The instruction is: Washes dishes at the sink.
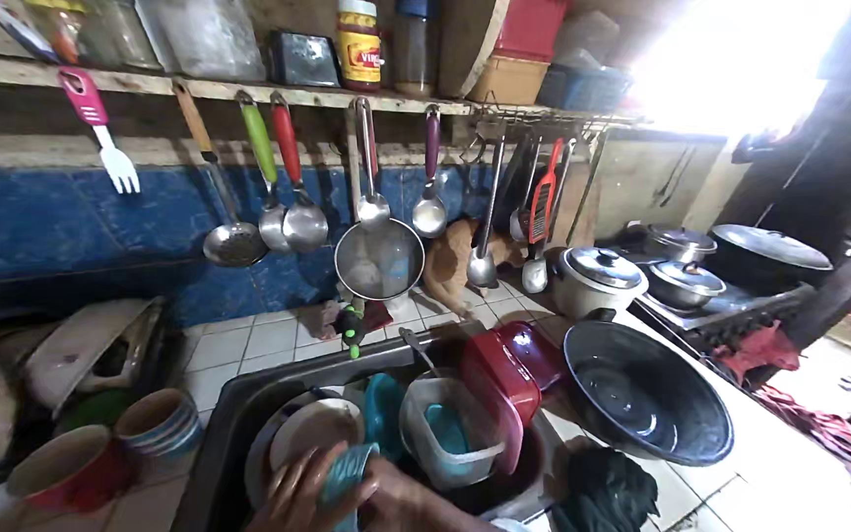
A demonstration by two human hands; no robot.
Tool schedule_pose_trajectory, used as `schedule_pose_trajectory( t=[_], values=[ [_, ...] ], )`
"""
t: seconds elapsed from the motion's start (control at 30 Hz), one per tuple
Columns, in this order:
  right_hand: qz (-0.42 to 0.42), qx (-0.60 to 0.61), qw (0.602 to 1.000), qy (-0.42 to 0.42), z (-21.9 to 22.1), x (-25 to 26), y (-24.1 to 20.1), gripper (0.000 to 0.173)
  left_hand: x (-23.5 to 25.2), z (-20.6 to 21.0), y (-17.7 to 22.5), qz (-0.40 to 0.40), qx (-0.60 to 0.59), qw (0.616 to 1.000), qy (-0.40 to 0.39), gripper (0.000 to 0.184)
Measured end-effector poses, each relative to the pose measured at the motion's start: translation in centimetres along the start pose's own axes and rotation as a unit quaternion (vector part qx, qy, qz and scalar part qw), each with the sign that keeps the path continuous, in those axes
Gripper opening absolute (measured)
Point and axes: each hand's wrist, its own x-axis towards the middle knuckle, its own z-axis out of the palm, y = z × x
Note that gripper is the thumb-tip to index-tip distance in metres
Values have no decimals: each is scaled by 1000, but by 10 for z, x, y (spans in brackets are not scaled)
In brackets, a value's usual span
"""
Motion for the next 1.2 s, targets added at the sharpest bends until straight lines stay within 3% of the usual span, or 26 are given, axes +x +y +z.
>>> schedule_pose_trajectory(
  t=[0.07,0.13,0.17,0.2,0.23,0.3,0.37,0.4,0.47,0.53,0.57,0.63,0.7,0.73,0.8,0.9,0.93,0.97,1.0,1.03,1.07,1.1,1.13,1.17,1.2],
  values=[
    [24,101,994,46,-6,14,-12,18,-7,11,1,-91,-6,994,66,60],
    [-56,150,979,128,-10,21,-30,17,-13,21,5,-257,-129,954,86,89],
    [-115,140,971,158,-11,22,-36,10,-15,27,7,-345,-233,903,107,98],
    [-166,85,968,168,-9,21,-38,14,-14,34,11,-419,-327,835,145,96],
    [-204,3,964,172,-2,18,-35,30,-10,40,17,-463,-404,765,193,85],
    [-278,-222,916,184,19,14,-13,46,5,49,39,-504,-490,653,282,54],
    [-309,-373,852,199,28,17,5,48,19,54,57,-520,-547,572,321,41],
    [-266,-363,872,192,22,19,3,48,22,57,59,-519,-568,551,323,40],
    [-157,-245,936,197,-1,28,-7,40,35,59,60,-504,-601,527,328,44],
    [-109,-183,944,254,-14,30,-11,36,44,60,64,-503,-607,522,325,56],
    [-128,-198,932,277,-10,26,-8,38,48,60,63,-512,-587,529,337,58],
    [-208,-282,898,268,8,8,4,39,50,66,56,-506,-525,573,373,55],
    [-281,-346,863,238,20,-2,15,39,38,76,54,-465,-480,647,368,56],
    [-265,-328,877,232,18,-1,14,42,40,74,53,-470,-526,608,365,51],
    [-165,-173,945,221,-2,8,5,47,43,69,52,-448,-669,472,360,39],
    [-107,50,970,214,-29,30,5,27,39,67,60,-335,-864,197,321,68],
    [-94,68,972,204,-33,35,4,25,37,69,63,-306,-890,125,313,72],
    [-86,32,976,199,-34,39,1,24,34,71,63,-298,-898,109,305,72],
    [-85,-68,974,199,-35,42,-3,24,30,72,63,-317,-887,155,297,67],
    [-91,-218,952,197,-34,45,-9,26,24,73,61,-344,-861,248,283,53],
    [-116,-378,899,188,-31,46,-15,31,20,73,59,-389,-796,384,259,35],
    [-185,-493,829,190,-24,48,-14,34,19,70,56,-437,-689,539,210,62],
    [-261,-538,776,202,-18,49,-10,33,22,66,55,-469,-579,645,169,94],
    [-311,-516,769,213,-13,49,-8,29,25,64,55,-484,-521,684,165,109],
    [-324,-442,807,220,-11,48,-10,26,26,62,54,-487,-515,680,187,110]
  ],
)
